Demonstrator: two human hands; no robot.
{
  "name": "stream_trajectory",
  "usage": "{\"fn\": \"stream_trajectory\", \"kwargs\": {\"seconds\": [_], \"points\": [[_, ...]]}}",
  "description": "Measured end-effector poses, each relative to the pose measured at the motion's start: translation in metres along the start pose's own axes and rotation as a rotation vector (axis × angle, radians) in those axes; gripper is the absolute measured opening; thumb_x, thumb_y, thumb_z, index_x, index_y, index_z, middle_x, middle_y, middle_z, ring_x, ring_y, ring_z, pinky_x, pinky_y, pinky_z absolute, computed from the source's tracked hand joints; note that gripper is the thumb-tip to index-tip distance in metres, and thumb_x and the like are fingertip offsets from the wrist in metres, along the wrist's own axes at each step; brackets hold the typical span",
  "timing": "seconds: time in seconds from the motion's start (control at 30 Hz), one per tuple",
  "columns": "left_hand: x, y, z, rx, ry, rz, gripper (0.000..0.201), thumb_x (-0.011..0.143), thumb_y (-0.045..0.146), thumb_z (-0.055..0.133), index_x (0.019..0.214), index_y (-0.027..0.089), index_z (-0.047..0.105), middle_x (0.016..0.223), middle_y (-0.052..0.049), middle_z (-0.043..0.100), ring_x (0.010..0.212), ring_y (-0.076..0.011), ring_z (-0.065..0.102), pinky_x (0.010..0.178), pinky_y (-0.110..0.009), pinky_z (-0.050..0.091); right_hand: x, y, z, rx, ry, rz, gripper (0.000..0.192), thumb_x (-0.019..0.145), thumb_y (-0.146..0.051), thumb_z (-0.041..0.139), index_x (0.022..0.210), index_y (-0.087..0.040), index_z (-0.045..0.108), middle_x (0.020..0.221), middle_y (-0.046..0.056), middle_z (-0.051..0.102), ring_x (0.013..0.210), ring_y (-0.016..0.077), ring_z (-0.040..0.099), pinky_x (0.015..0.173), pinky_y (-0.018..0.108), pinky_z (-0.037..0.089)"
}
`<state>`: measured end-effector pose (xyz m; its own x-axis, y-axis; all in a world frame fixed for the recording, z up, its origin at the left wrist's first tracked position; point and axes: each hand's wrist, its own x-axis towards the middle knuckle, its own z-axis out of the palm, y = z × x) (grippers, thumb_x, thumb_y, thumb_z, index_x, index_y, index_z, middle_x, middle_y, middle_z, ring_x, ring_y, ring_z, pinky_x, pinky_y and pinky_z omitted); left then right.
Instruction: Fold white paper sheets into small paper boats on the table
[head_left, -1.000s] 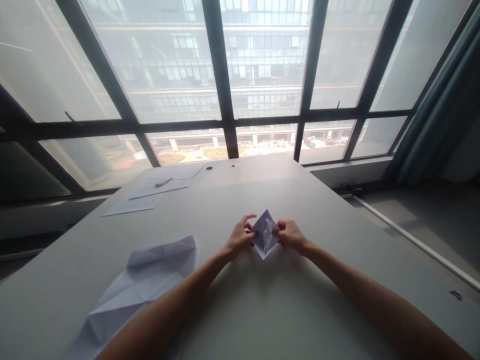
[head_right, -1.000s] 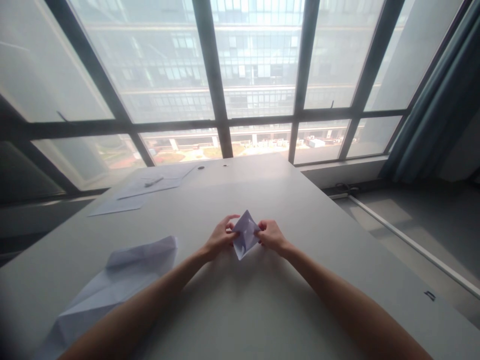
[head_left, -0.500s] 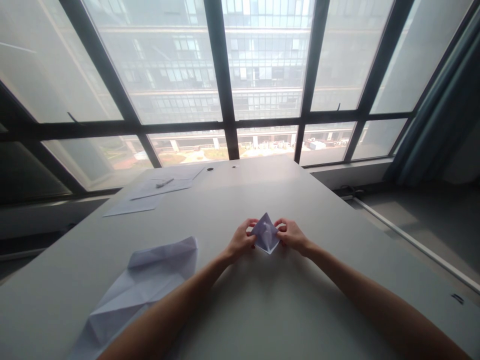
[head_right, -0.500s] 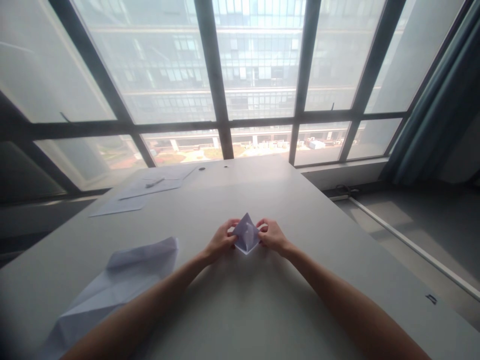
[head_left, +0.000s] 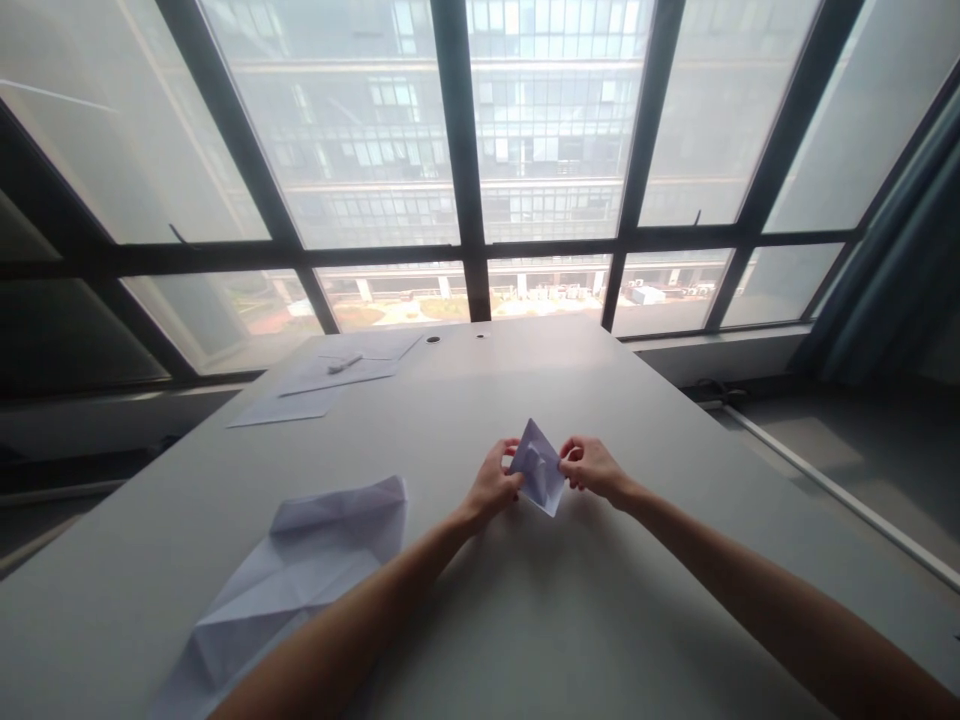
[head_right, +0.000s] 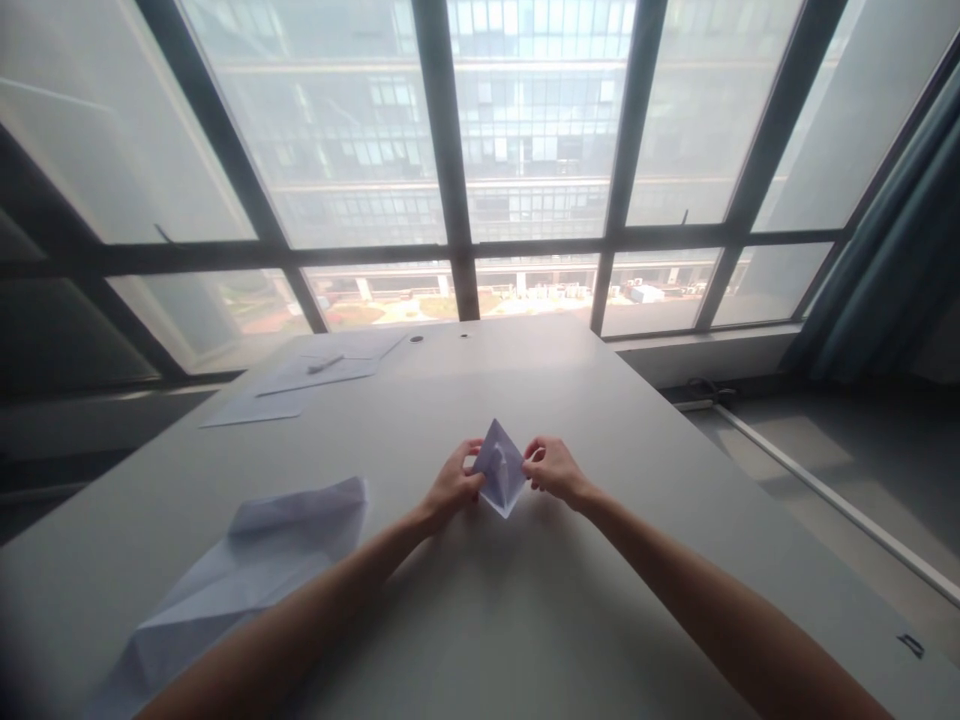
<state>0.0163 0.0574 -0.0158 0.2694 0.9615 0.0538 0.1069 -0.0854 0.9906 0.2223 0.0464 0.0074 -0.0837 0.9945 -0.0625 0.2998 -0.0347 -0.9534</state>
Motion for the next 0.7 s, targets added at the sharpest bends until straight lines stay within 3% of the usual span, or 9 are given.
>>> {"fn": "stream_trajectory", "kwargs": {"seconds": [0.23, 0.37, 0.5, 0.7], "points": [[-0.002, 0.002, -0.007, -0.17, -0.124, 0.014, 0.059, 0.07, 0.015, 0.067, 0.126, 0.018, 0.05, 0.112, -0.011, 0.064, 0.082, -0.0202, 0.068, 0.06, -0.023, 0.051, 0.008, -0.01, 0.007, -0.005, -0.089, 0.081, 0.016, 0.066, -0.015, 0.065, 0.076, -0.017, 0.053, 0.058, -0.001, 0.061, 0.05, 0.0112, 0.056, 0.045, 0.02, 0.039], [-0.003, 0.004, -0.005, -0.127, -0.054, 0.027, 0.059, 0.068, 0.011, 0.063, 0.125, 0.019, 0.05, 0.124, -0.012, 0.056, 0.077, -0.0166, 0.066, 0.053, -0.02, 0.048, 0.01, -0.013, 0.006, -0.043, -0.073, 0.077, 0.017, 0.059, -0.008, 0.06, 0.069, -0.018, 0.051, 0.055, -0.004, 0.056, 0.049, 0.0092, 0.051, 0.044, 0.019, 0.035], [-0.001, 0.003, -0.002, -0.045, 0.023, -0.008, 0.057, 0.069, 0.009, 0.059, 0.125, 0.019, 0.051, 0.12, -0.011, 0.056, 0.068, -0.0126, 0.061, 0.046, -0.017, 0.042, 0.013, -0.013, 0.002, -0.104, -0.067, 0.088, 0.016, 0.058, -0.008, 0.059, 0.069, -0.018, 0.052, 0.054, -0.004, 0.054, 0.049, 0.0091, 0.049, 0.044, 0.019, 0.033], [0.002, 0.004, -0.005, 0.012, 0.056, 0.014, 0.051, 0.072, 0.01, 0.061, 0.122, 0.018, 0.054, 0.115, -0.011, 0.059, 0.079, -0.0167, 0.062, 0.064, -0.026, 0.051, 0.02, -0.008, 0.004, -0.109, -0.137, 0.088, 0.015, 0.059, -0.009, 0.06, 0.072, -0.017, 0.055, 0.055, -0.003, 0.058, 0.048, 0.0098, 0.052, 0.044, 0.02, 0.035]]}}
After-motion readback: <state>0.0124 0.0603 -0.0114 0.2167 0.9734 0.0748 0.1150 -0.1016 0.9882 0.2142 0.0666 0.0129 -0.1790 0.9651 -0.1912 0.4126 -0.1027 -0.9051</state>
